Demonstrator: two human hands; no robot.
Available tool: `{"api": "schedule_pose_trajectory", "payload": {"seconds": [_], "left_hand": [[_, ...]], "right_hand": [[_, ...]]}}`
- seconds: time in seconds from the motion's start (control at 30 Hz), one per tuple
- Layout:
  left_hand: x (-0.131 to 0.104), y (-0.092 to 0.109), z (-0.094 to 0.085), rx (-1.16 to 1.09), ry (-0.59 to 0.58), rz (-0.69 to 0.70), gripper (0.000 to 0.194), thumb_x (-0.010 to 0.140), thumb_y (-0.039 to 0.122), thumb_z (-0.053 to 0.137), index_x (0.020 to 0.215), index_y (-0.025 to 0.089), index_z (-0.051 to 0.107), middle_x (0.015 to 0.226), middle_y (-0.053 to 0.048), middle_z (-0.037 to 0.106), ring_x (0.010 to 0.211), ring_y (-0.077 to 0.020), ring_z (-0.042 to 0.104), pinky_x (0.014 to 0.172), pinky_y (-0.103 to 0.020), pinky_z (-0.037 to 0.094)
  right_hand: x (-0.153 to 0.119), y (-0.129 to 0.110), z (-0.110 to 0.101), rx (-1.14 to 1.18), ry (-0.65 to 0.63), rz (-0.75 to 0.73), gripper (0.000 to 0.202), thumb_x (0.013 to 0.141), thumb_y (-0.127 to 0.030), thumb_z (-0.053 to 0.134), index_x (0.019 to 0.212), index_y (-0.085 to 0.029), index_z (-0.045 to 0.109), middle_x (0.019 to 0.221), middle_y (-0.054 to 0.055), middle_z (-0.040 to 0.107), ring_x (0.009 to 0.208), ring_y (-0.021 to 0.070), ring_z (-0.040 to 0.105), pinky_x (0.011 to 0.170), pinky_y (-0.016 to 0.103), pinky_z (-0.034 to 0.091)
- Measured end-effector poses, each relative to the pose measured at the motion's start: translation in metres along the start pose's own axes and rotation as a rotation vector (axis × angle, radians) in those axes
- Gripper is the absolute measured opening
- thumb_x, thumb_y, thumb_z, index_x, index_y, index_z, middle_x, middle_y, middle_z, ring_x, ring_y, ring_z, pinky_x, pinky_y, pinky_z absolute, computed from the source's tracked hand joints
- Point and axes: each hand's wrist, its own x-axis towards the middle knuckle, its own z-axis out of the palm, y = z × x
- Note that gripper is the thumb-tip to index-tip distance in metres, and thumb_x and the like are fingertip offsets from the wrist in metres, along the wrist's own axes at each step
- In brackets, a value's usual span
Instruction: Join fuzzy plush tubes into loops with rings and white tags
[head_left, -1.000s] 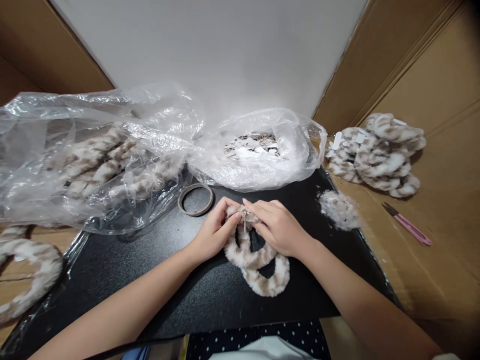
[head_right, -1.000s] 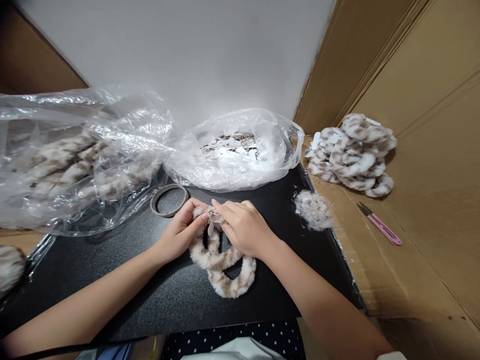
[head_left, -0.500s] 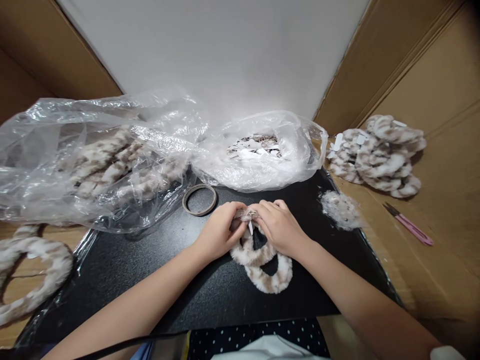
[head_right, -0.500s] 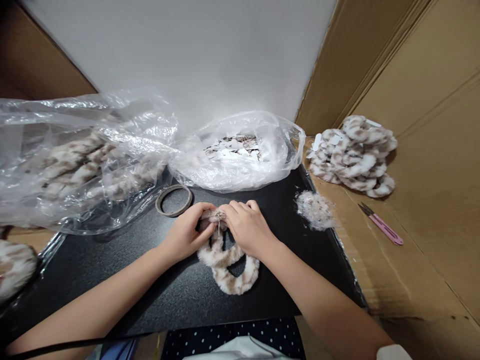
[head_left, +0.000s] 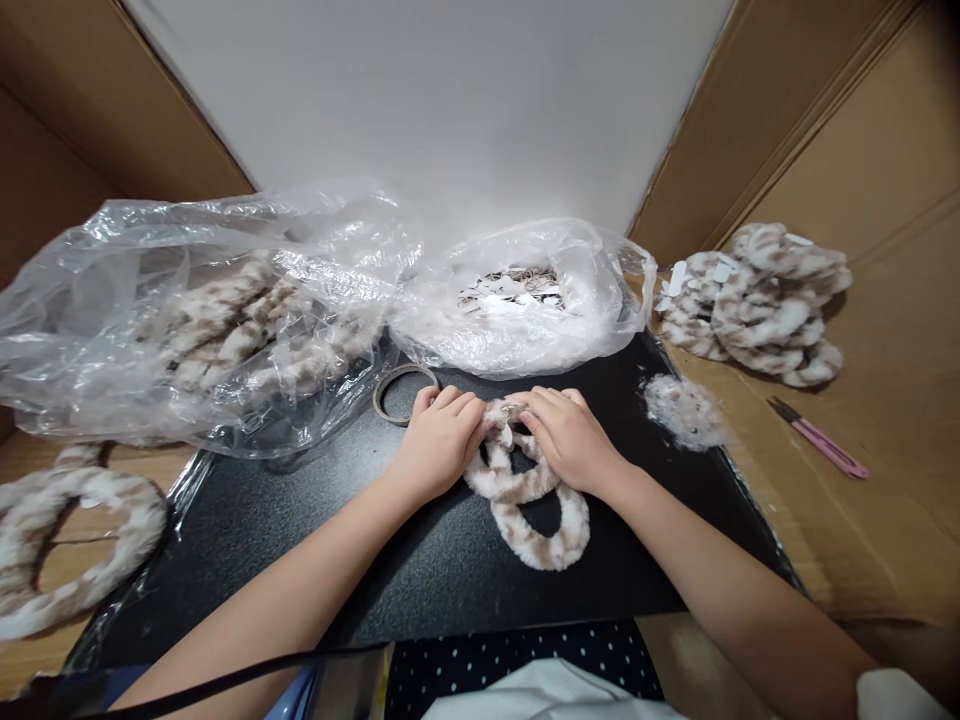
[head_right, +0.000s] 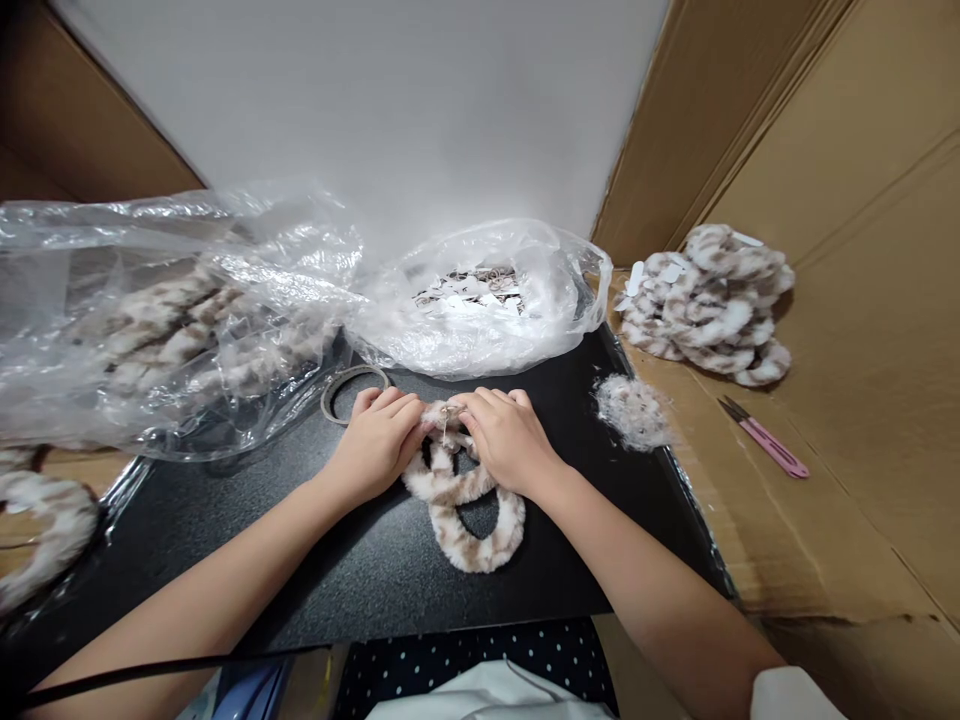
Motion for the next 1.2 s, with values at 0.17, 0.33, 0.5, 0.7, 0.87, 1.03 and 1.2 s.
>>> {"api": "schedule_pose_trajectory", "payload": {"seconds": [0.17,0.33,0.5,0.7,0.87,1.03,1.2], "left_hand": [[0.002,-0.004,0.001,-0.076,-0.036,-0.012,0.031,0.098,0.031,0.035,0.072,0.020,0.048,0.071,-0.005,0.059,0.076,-0.0228,0.043,0.081,-0.042,0.028],[0.005,-0.012,0.001,-0.235,-0.117,-0.041,0.034,0.098,0.033,0.034,0.069,0.019,0.045,0.069,-0.002,0.056,0.075,-0.0206,0.044,0.078,-0.039,0.027],[0.007,-0.020,-0.005,-0.430,-0.159,-0.022,0.038,0.098,0.037,0.034,0.068,0.018,0.048,0.072,-0.002,0.054,0.080,-0.0206,0.045,0.080,-0.038,0.027],[0.007,-0.016,-0.013,-0.539,-0.088,-0.016,0.035,0.097,0.035,0.037,0.072,0.019,0.056,0.088,-0.005,0.057,0.085,-0.0210,0.047,0.083,-0.037,0.033],[0.006,-0.008,-0.011,-0.588,-0.012,0.025,0.028,0.095,0.030,0.041,0.074,0.019,0.057,0.088,-0.006,0.057,0.085,-0.0213,0.048,0.082,-0.038,0.036],[0.004,-0.005,-0.007,-0.559,0.005,0.049,0.026,0.095,0.027,0.041,0.077,0.018,0.057,0.089,-0.006,0.058,0.084,-0.0206,0.048,0.080,-0.037,0.036],[0.004,-0.004,-0.007,-0.533,0.012,0.037,0.027,0.095,0.028,0.041,0.078,0.018,0.058,0.089,-0.006,0.057,0.084,-0.0207,0.048,0.080,-0.037,0.036]], "right_hand": [[0.002,0.003,0.000,-0.061,0.003,0.041,0.021,0.100,-0.022,0.043,0.108,-0.020,0.062,0.099,0.005,0.069,0.093,0.0213,0.057,0.079,0.035,0.031],[0.006,0.007,-0.003,-0.073,-0.030,0.091,0.024,0.100,-0.029,0.046,0.086,-0.019,0.063,0.088,0.003,0.069,0.086,0.0199,0.055,0.078,0.034,0.030],[0.009,0.015,-0.002,0.076,-0.028,0.048,0.035,0.101,-0.029,0.038,0.072,-0.018,0.054,0.076,0.002,0.059,0.079,0.0174,0.053,0.073,0.031,0.033],[0.010,0.016,0.002,0.444,0.012,0.012,0.035,0.099,-0.028,0.037,0.066,-0.020,0.042,0.069,-0.001,0.047,0.069,0.0148,0.050,0.066,0.027,0.038],[0.009,0.012,0.000,0.485,-0.045,0.022,0.029,0.097,-0.024,0.037,0.070,-0.020,0.048,0.073,0.000,0.054,0.074,0.0166,0.052,0.070,0.029,0.039],[0.007,0.013,0.000,0.474,-0.124,0.002,0.026,0.097,-0.028,0.040,0.078,-0.020,0.057,0.078,0.001,0.062,0.080,0.0185,0.053,0.078,0.032,0.038],[0.008,0.016,0.003,0.483,-0.141,0.007,0.029,0.097,-0.034,0.043,0.077,-0.019,0.058,0.074,0.000,0.059,0.076,0.0177,0.052,0.077,0.031,0.038]]}}
